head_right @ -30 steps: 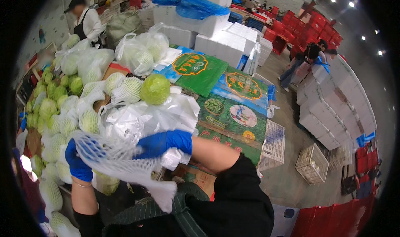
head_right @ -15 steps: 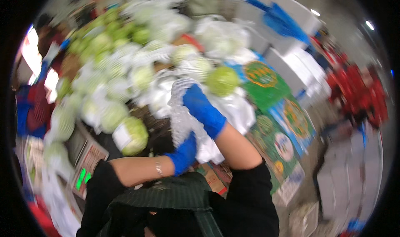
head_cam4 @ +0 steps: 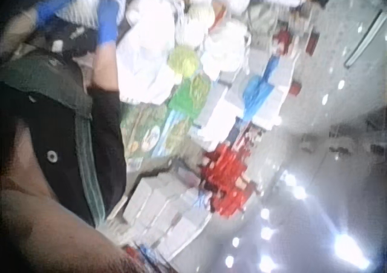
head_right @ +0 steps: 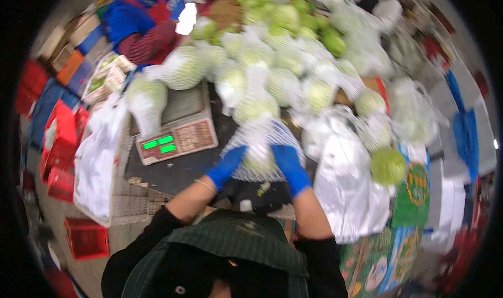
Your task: The person picks up cabbages, places them on a digital scale, and then puts them into plastic bags. The person also removes outer leaves from some cabbages before packaging. The packaged cabbages are placed into red crates.
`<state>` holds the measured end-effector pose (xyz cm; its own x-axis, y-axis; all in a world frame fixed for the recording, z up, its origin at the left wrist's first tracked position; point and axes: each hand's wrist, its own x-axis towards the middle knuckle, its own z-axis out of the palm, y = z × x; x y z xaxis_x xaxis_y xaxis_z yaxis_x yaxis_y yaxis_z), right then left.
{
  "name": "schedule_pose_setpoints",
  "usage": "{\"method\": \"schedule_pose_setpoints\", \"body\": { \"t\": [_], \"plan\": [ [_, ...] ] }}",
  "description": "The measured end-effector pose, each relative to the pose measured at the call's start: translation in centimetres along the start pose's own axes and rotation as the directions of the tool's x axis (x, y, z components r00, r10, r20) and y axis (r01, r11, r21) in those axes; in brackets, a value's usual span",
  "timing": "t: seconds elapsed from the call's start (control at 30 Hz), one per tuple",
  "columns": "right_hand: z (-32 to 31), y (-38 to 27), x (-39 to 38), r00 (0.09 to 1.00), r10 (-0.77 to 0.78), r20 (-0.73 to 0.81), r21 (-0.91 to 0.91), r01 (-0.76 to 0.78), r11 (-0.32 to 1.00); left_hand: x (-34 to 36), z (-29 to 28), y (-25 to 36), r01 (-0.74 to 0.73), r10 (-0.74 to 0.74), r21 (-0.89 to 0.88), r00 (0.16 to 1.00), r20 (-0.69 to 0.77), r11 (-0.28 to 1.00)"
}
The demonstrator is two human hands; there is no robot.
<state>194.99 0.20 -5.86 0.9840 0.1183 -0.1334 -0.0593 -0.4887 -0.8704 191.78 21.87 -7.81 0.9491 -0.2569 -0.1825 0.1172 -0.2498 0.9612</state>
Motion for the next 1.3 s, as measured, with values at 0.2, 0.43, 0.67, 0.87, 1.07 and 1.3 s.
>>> {"method": "schedule_pose_setpoints", "body": {
  "t": [0.2,0.43,0.67,0.87,1.07,1.3],
  "plan": [
    [-1.4,1.3,-4.6,0.955,0.294,-0.026,0.589,-0.223,0.777,1.0,2.0,-0.8,0.324,-0.310,-0.117,0.943,0.122,0.939],
    [2.2,3.6,-11.2,0.944,0.278,0.180,0.937,-0.251,0.243,-5.3,5.9,-1.5,0.140,-0.108,-0.611,0.990,0.090,0.779],
    [-2.4,2.9,-9.0,0.977,0.214,0.009,0.907,-0.098,0.409,-1.9,6.9,3.4,0.239,-0.087,-0.893,0.971,0.223,0.381],
    [-8.5,0.3,-0.5,0.949,-0.141,-0.281,0.566,0.283,0.774,3.0,10.0,6.4,-0.082,0.032,-0.725,0.996,-0.082,0.684],
    [-6.2,3.5,1.2,0.851,-0.385,-0.357,-0.273,0.299,0.914,2.3,10.9,3.8,-0.101,0.171,-0.609,0.983,0.058,0.787],
    [-9.0,4.5,-5.7,0.849,-0.328,-0.415,-0.165,0.284,0.944,1.2,9.8,4.5,-0.014,0.050,-0.330,0.994,0.101,0.944]
  ]
}}
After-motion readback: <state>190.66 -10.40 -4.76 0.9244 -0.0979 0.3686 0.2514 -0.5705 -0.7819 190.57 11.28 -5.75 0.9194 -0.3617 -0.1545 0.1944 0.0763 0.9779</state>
